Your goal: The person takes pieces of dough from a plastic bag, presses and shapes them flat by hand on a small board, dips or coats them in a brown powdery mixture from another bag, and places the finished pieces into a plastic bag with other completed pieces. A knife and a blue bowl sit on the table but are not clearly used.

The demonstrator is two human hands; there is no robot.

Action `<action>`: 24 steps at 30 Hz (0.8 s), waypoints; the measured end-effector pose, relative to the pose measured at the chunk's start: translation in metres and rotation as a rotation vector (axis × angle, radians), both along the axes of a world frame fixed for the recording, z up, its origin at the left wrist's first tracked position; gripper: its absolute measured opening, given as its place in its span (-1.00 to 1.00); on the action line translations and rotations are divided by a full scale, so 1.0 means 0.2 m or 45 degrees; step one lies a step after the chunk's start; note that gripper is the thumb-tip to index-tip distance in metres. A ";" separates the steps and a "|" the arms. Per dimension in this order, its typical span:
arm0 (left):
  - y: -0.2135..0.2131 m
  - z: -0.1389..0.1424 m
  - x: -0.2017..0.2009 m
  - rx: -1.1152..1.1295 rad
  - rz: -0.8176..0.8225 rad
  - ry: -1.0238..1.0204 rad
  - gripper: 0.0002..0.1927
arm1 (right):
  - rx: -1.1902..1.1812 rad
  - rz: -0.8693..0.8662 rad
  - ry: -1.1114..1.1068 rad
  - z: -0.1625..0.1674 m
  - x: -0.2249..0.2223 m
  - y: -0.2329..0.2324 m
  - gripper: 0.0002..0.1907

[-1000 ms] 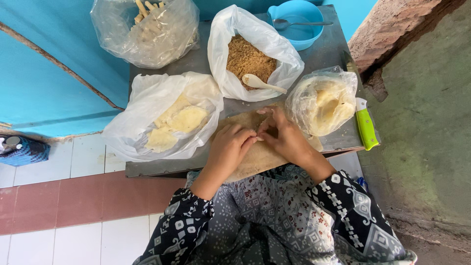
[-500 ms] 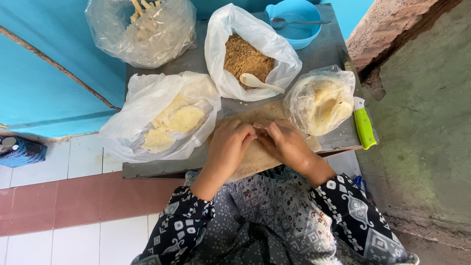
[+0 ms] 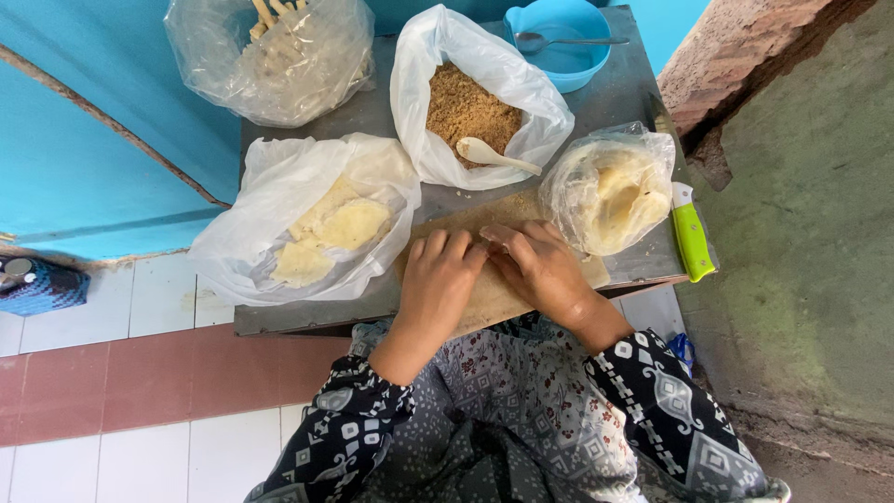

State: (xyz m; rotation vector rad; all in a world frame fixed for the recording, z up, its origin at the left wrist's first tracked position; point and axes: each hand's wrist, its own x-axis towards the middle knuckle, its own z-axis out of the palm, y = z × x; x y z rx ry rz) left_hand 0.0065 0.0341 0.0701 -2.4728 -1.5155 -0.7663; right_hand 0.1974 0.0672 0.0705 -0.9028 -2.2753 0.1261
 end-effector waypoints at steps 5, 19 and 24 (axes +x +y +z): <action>-0.04 -0.02 0.03 0.086 0.116 0.211 -0.61 | 0.078 0.027 -0.086 0.02 0.00 0.00 -0.49; 0.07 0.08 -0.12 0.031 0.350 -0.513 -0.39 | -0.011 -0.132 -0.212 0.03 -0.04 -0.01 -0.19; 0.09 0.13 -0.18 0.241 0.413 -0.930 -0.46 | 0.013 -0.081 -0.149 0.03 -0.07 0.04 -0.19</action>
